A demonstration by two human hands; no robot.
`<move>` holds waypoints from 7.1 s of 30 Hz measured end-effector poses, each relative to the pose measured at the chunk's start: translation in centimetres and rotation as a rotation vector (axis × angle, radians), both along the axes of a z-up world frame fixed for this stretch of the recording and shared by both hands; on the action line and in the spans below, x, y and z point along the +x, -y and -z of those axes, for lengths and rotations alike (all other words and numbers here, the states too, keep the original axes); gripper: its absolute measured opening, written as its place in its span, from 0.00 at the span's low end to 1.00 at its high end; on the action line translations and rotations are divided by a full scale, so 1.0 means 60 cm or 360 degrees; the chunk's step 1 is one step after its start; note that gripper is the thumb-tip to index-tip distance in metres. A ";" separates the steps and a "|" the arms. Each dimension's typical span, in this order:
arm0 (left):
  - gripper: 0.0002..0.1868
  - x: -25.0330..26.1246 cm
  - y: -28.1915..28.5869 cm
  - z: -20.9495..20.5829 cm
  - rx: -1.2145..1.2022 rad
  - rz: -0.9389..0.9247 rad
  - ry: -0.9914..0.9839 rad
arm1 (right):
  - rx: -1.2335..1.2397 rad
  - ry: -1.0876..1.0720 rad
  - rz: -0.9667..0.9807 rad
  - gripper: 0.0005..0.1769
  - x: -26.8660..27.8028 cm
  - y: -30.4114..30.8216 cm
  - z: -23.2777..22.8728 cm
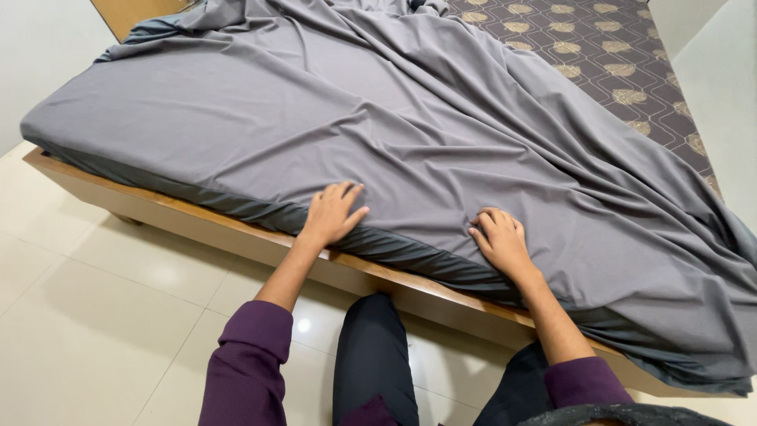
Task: The person puts a grey fitted sheet onto a mattress by hand, tucking the corners and sides under the mattress edge while smoothing the surface.
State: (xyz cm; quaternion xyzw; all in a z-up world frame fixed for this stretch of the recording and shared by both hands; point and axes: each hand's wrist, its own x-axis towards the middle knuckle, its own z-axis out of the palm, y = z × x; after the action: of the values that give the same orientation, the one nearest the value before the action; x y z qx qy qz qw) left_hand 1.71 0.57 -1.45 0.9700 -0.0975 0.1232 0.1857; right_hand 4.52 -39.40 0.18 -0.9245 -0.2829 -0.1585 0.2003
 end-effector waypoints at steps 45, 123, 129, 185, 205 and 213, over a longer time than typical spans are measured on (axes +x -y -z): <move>0.45 0.107 -0.028 -0.021 0.0346 -0.0286 -0.0085 | -0.0252 -0.0073 0.0891 0.14 0.398 0.052 0.059; 0.20 -0.132 0.202 0.162 -0.0478 0.0564 -0.0030 | -0.0288 0.0489 -0.0235 0.27 -0.186 0.141 0.169; 0.21 -0.143 0.215 0.140 -0.0516 0.0503 -0.0156 | -0.0637 0.0924 -0.0403 0.16 -0.146 0.126 0.136; 0.36 -0.143 0.332 0.134 -0.0050 0.0934 0.0010 | -0.0322 0.0004 0.0190 0.41 -0.243 0.054 0.140; 0.36 -0.184 0.071 0.102 0.0361 0.0086 0.0320 | -0.0713 -0.0572 0.0964 0.36 -0.220 0.154 0.156; 0.39 -0.172 0.086 0.135 0.0205 0.0255 0.0326 | -0.0579 -0.0410 0.1000 0.30 -0.237 0.150 0.175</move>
State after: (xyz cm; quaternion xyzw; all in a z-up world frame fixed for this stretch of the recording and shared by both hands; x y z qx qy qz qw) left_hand -8.63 -4.60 -9.53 0.9514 -0.2007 0.1998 0.1212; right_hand -9.70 -48.42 -10.32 -0.9989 0.0182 -0.0420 0.0085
